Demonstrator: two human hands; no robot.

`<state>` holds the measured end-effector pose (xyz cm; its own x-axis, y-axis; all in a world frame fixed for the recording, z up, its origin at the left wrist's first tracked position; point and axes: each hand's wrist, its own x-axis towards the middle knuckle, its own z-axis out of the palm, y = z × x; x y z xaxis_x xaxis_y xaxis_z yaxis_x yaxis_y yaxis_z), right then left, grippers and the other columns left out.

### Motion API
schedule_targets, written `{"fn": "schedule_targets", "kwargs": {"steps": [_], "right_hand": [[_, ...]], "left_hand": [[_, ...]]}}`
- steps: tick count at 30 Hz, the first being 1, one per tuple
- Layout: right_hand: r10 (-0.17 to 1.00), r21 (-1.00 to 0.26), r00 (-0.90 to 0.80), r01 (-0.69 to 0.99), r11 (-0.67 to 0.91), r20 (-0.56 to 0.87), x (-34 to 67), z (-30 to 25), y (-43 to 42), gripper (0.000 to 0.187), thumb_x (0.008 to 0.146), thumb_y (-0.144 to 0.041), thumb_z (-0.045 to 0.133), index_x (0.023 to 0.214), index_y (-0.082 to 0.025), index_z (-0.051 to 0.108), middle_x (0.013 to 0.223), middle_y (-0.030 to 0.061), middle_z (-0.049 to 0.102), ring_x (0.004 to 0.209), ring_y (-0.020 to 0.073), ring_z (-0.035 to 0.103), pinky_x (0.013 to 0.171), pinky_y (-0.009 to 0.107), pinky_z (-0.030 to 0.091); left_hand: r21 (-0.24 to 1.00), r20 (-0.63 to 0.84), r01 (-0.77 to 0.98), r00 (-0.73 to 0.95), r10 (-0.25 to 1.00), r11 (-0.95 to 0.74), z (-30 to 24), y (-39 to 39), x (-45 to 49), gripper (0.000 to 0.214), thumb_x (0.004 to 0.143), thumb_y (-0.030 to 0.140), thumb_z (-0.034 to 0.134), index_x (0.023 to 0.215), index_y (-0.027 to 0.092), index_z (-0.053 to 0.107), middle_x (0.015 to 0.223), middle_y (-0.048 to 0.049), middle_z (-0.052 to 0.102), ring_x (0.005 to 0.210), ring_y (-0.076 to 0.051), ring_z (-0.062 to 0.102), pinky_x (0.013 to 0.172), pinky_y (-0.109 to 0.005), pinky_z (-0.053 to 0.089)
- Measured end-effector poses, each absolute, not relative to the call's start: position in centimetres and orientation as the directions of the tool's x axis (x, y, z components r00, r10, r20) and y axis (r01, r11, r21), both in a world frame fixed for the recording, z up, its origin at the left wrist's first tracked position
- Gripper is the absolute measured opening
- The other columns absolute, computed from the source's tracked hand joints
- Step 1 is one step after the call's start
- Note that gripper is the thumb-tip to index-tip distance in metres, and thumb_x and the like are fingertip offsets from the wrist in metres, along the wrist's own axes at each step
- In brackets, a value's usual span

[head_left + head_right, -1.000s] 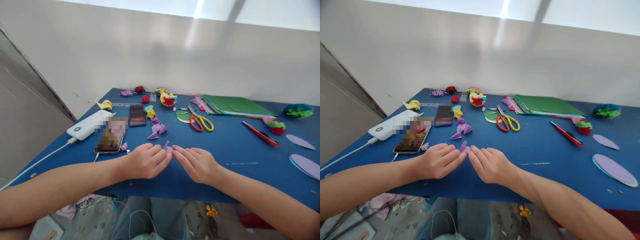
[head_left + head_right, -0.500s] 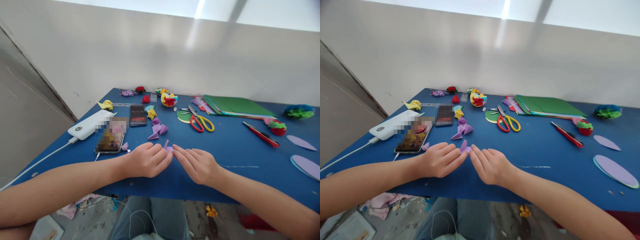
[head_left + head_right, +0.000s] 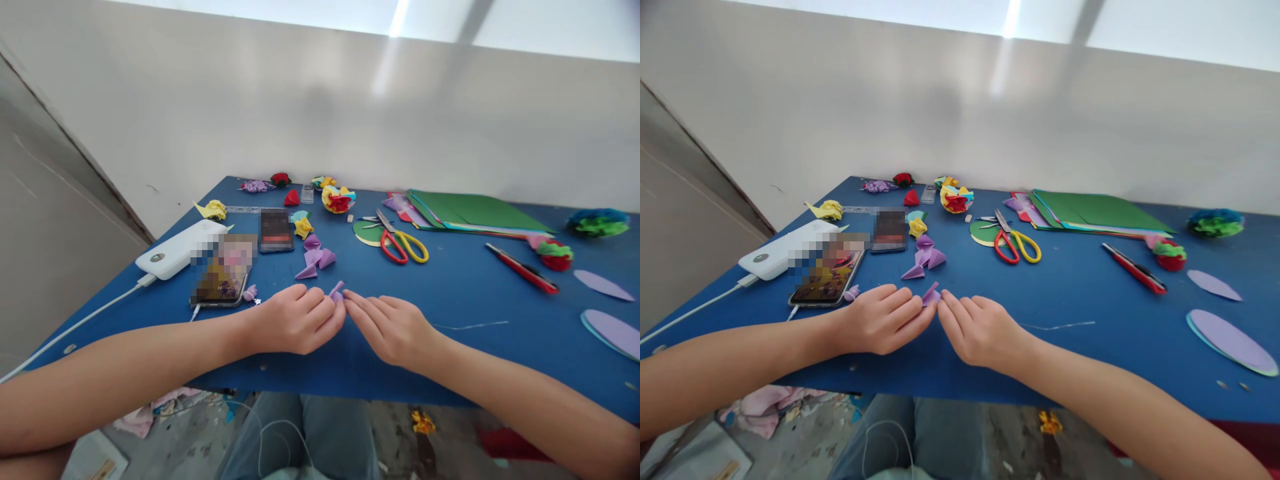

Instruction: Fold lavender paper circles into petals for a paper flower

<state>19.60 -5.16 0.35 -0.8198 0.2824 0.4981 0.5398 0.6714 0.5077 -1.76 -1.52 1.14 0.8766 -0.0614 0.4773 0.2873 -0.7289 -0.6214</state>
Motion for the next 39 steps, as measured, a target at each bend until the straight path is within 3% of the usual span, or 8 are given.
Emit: {"fn": "schedule_targets", "kwargs": {"steps": [7, 18, 24, 35, 39], "right_hand": [[0.264, 0.530, -0.796, 0.570, 0.627, 0.544, 19.5, 0.4, -5.3, 0.025, 0.083, -0.006, 0.039, 0.095, -0.002, 0.060, 0.087, 0.0151, 0.068, 0.070, 0.0176, 0.064, 0.057, 0.029, 0.045], [0.256, 0.511, -0.775, 0.588, 0.627, 0.577, 19.3, 0.7, -5.3, 0.025, 0.085, -0.006, 0.037, 0.089, -0.005, 0.061, 0.080, 0.0109, 0.068, 0.066, 0.0149, 0.063, 0.058, 0.027, 0.044], [0.222, 0.551, -0.803, 0.553, 0.625, 0.554, 19.2, 0.8, -5.4, 0.028, 0.085, -0.005, 0.034, 0.090, -0.004, 0.061, 0.081, 0.0140, 0.068, 0.066, 0.0160, 0.063, 0.058, 0.028, 0.045], [0.201, 0.548, -0.859, 0.464, 0.696, 0.471, 19.6, 0.8, -5.2, 0.030, 0.084, -0.005, 0.034, 0.095, 0.000, 0.061, 0.090, 0.0197, 0.067, 0.074, 0.0197, 0.063, 0.059, 0.031, 0.047], [0.217, 0.534, -0.860, 0.465, 0.706, 0.462, 19.6, 0.8, -5.1, 0.030, 0.084, -0.005, 0.033, 0.093, -0.001, 0.062, 0.090, 0.0173, 0.067, 0.071, 0.0183, 0.062, 0.058, 0.030, 0.045]], "left_hand": [[-0.594, 0.505, 0.256, 0.857, -0.106, -0.762, 1.2, -1.1, -1.8, 0.019, 0.084, 0.017, 0.052, 0.100, 0.007, 0.056, 0.072, -0.0028, 0.059, 0.061, -0.012, 0.053, 0.046, -0.025, 0.035], [-0.529, 0.523, 0.264, 0.850, -0.065, -0.806, 0.9, -1.3, -1.8, 0.021, 0.084, 0.014, 0.049, 0.102, 0.006, 0.054, 0.075, -0.0033, 0.059, 0.062, -0.012, 0.052, 0.046, -0.026, 0.036], [-0.505, 0.529, 0.278, 0.848, -0.039, -0.817, 0.7, -1.4, -1.8, 0.020, 0.085, 0.014, 0.049, 0.102, 0.007, 0.054, 0.075, -0.0034, 0.059, 0.061, -0.012, 0.052, 0.047, -0.026, 0.036], [-0.718, 0.404, 0.180, 0.894, -0.192, -0.672, 1.9, -1.9, -2.3, 0.023, 0.085, 0.022, 0.050, 0.101, 0.009, 0.060, 0.082, -0.0062, 0.057, 0.066, -0.013, 0.055, 0.048, -0.025, 0.036], [-0.706, 0.378, 0.153, 0.907, -0.185, -0.692, 2.0, -2.1, -2.1, 0.023, 0.085, 0.020, 0.047, 0.096, 0.006, 0.062, 0.087, -0.0088, 0.057, 0.068, -0.014, 0.055, 0.049, -0.026, 0.037]]}}
